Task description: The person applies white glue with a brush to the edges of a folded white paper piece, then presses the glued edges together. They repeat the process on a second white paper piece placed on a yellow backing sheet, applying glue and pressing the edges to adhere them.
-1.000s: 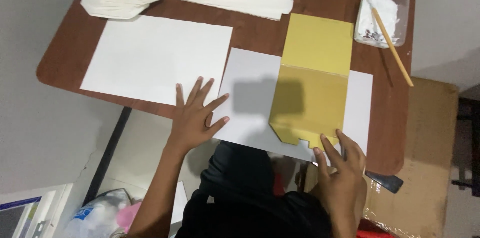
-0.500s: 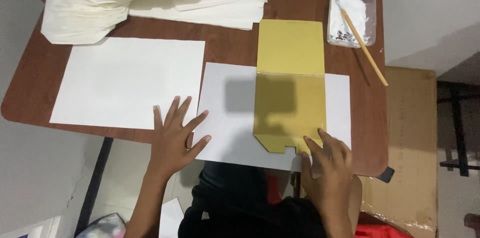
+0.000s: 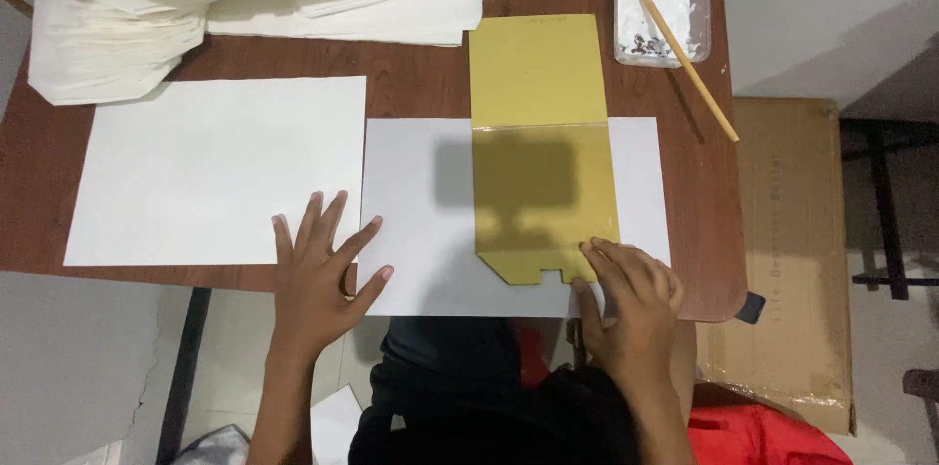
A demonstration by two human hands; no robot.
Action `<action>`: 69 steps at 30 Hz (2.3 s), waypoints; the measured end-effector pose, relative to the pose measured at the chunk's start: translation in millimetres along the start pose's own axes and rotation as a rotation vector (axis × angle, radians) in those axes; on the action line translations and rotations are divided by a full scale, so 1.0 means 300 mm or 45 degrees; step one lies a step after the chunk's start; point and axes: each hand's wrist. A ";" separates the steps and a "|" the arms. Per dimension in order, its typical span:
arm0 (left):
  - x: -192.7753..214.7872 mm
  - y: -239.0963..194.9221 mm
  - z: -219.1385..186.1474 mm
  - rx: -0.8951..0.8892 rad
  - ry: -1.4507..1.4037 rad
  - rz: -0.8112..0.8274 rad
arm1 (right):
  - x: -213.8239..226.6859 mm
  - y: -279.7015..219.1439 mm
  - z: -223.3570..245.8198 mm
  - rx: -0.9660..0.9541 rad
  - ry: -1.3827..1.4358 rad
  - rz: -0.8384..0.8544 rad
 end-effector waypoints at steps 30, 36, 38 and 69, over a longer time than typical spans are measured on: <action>0.002 -0.003 0.005 -0.015 -0.087 0.004 | 0.062 0.019 0.037 -0.183 0.135 0.113; 0.003 0.007 0.007 -0.017 -0.071 0.030 | 0.121 0.092 0.072 -0.012 0.152 0.117; 0.001 0.004 0.012 -0.018 -0.059 0.019 | 0.145 0.137 0.089 0.158 0.248 0.221; -0.181 -0.338 -0.225 0.390 -0.699 -0.562 | 0.093 0.123 -0.007 0.099 0.330 0.272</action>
Point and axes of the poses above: each hand's wrist, its own y-axis towards the middle knuckle, its own x-axis out of the back of the hand, z = x × y, and after that the axes turned 3 degrees about x, right-handed
